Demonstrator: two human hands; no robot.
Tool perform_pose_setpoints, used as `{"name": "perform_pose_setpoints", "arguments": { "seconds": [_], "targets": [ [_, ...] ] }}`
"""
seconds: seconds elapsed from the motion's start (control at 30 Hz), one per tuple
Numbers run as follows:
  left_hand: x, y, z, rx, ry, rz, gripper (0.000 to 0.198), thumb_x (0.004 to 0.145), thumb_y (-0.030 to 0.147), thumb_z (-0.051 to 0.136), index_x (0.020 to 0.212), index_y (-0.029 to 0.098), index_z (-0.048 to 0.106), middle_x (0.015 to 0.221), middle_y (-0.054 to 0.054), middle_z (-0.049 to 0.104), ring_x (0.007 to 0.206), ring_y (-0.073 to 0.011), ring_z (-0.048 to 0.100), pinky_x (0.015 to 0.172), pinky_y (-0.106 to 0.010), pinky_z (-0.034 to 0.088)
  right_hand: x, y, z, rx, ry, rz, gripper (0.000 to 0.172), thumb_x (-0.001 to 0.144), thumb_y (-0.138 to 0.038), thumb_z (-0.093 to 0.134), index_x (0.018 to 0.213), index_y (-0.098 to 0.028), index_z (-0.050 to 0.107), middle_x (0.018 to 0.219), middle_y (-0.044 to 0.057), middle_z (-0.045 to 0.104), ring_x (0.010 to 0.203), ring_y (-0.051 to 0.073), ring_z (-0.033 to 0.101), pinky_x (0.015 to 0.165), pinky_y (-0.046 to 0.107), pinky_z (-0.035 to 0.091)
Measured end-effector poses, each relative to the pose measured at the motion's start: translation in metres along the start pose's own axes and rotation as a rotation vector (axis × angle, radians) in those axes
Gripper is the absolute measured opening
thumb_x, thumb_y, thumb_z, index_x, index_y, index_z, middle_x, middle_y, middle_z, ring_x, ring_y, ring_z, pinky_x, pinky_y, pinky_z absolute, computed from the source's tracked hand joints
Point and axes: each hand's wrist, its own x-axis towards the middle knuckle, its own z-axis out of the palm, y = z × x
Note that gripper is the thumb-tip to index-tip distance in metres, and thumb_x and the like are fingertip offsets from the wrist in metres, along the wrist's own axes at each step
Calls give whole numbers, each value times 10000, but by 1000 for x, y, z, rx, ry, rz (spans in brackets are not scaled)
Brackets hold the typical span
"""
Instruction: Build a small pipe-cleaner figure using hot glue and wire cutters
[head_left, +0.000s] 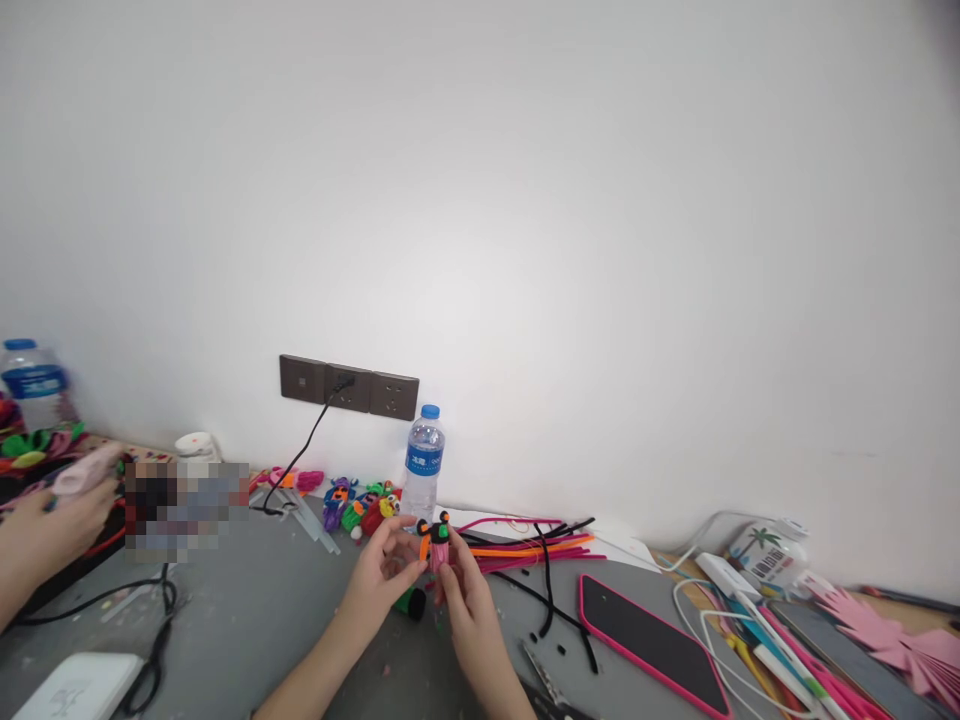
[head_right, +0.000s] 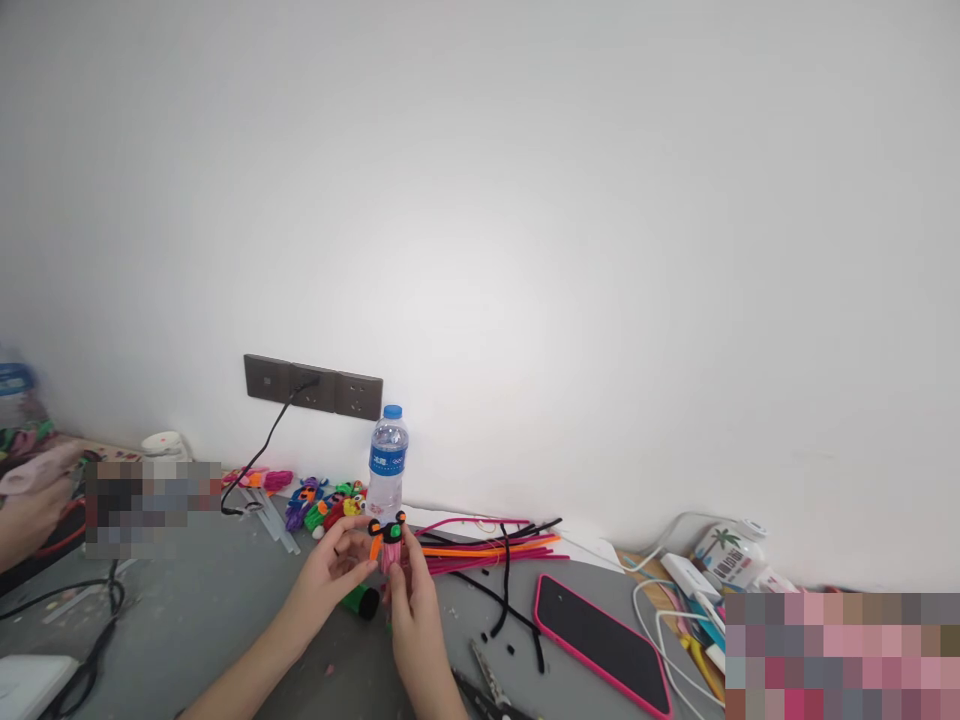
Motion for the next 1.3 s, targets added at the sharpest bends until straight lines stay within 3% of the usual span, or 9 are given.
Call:
{"name": "perform_pose_setpoints", "arguments": {
  "seconds": [0.1, 0.23, 0.4, 0.5, 0.7, 0.9, 1.03, 1.13, 1.3],
  "targets": [
    [0, 4, 1, 9, 1, 4, 446, 691, 368, 721, 1067, 204, 544, 778, -17, 648, 745, -192, 621, 667, -285, 487, 3, 1, 2, 92, 1, 42, 492, 773, -503, 654, 1178, -225, 616, 648, -16, 551, 534, 145, 475, 529, 270, 416],
    [-1, 6, 3, 7, 28, -15, 422, 693, 394, 712, 1033, 210, 543, 775, -11, 635, 759, -195, 620, 690, -291, 489, 9, 3, 1, 341, 34, 108, 473, 721, -464, 694, 1114, -221, 593, 659, -20, 562, 476, 112, 425, 475, 250, 341],
    [-2, 5, 3, 51, 16, -21, 277, 738, 426, 671, 791, 205, 513, 749, 5, 577, 725, -165, 566, 663, -251, 450, 15, 2, -4, 572, 61, 252, 227, 616, -318, 732, 732, -205, 574, 578, -39, 542, 422, 74, 326, 452, 233, 270],
    [-4, 6, 4, 90, -47, -5, 295, 769, 425, 634, 689, 199, 463, 721, 18, 524, 668, -141, 511, 625, -233, 413, 15, 2, -6, 660, 12, 330, 253, 566, -310, 744, 625, -203, 522, 526, -61, 490, 404, 58, 273, 443, 223, 245],
    [-8, 4, 8, 178, -76, 7, 209, 800, 364, 598, 733, 194, 496, 727, 19, 520, 636, -136, 496, 599, -230, 389, 15, 5, -3, 707, -29, 396, 313, 572, -373, 757, 577, -196, 500, 528, -59, 468, 413, 53, 258, 449, 217, 236],
    [-13, 6, 14, 365, -107, 80, 82, 819, 275, 560, 789, 200, 557, 709, 8, 568, 665, -160, 539, 613, -242, 391, 15, 5, 1, 683, 16, 370, 321, 574, -403, 784, 617, -191, 547, 549, -54, 488, 437, 61, 309, 453, 213, 274],
    [-15, 7, 14, 439, -106, 129, 59, 816, 239, 556, 843, 202, 593, 811, -25, 627, 739, -181, 574, 639, -254, 405, 14, 8, 0, 565, 96, 297, 400, 599, -429, 807, 873, -212, 615, 580, -52, 547, 488, 90, 422, 491, 216, 337],
    [-13, 4, 13, 420, -95, 109, 88, 824, 245, 548, 886, 203, 594, 853, -39, 643, 775, -193, 596, 635, -258, 418, 13, 11, -1, 460, 106, 190, 450, 654, -436, 798, 981, -213, 584, 641, -36, 601, 535, 103, 483, 520, 221, 368],
    [-10, -1, 10, 397, -98, 67, 133, 835, 269, 544, 947, 210, 586, 902, -40, 656, 805, -199, 614, 673, -270, 443, 15, 12, -1, 354, 87, 129, 583, 612, -426, 834, 1060, -219, 524, 762, 18, 683, 663, 170, 607, 582, 259, 429]
  ]
}}
